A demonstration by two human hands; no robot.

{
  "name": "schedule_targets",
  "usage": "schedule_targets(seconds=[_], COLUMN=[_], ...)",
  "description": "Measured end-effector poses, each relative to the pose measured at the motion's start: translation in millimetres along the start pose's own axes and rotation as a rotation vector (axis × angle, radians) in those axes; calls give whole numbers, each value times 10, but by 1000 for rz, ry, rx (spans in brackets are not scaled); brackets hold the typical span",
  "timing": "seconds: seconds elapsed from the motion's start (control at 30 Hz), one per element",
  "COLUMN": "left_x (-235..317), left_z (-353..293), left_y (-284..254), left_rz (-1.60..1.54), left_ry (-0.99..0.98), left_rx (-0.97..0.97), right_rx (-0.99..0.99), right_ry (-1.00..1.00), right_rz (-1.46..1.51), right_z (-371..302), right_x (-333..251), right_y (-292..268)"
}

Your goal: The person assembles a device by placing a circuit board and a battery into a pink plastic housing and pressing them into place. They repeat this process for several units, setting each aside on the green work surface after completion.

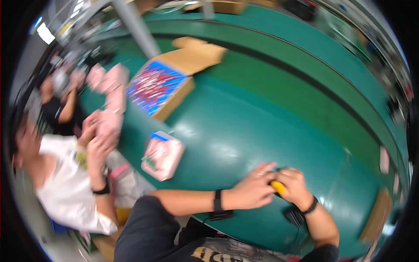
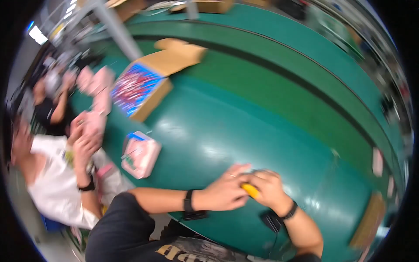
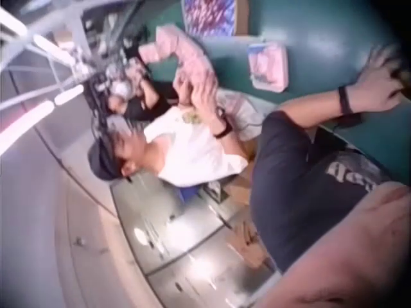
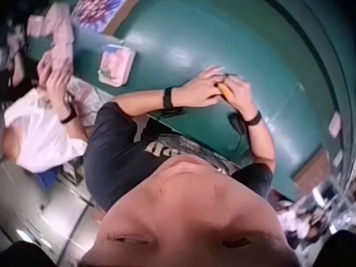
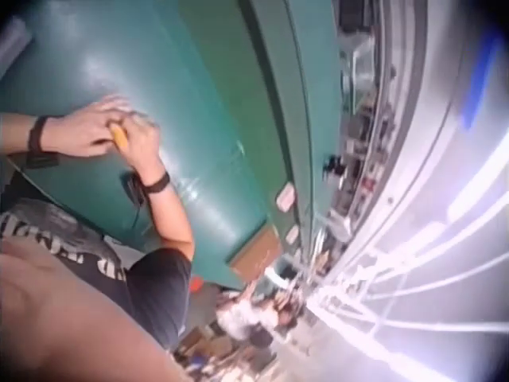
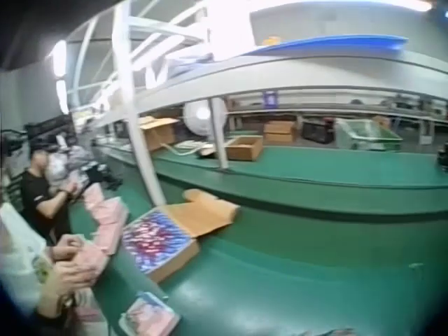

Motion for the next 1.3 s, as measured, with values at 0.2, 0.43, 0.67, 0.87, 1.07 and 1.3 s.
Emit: schedule_targets(seconds=[0.2, 0.43, 0.67, 0.87, 1.07, 1.3], left_x=[69, 102, 385, 283, -122, -59], left_z=[-153, -120, -727, -2046, -2219, -1976], left_y=[-34, -131, -1061, -1596, -1531, -1457], left_rz=[-24, -136, 162, 770, 624, 288], left_ry=[-67, -109, -133, -746, -881, -566], left_rx=[55, 42, 380, 759, 774, 371], right_rx=[44, 115, 118, 91, -175, -163], right_ry=[69, 211, 254, 219, 388, -55], right_rz=[103, 321, 346, 300, 346, 373], right_z=[105, 19, 0, 24, 195, 895], right_x=[-102, 86, 255, 241, -49, -615], right_y=[76, 74, 78, 170, 33, 357])
Point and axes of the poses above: each hand's wrist, its own z-axis towards the middle knuckle, its own y-axis out of the palm, x = y × z, the point moved 2 cm from there along z, towards the middle knuckle, and after that the axes turned 6 degrees about z, right-handed, at the moved point
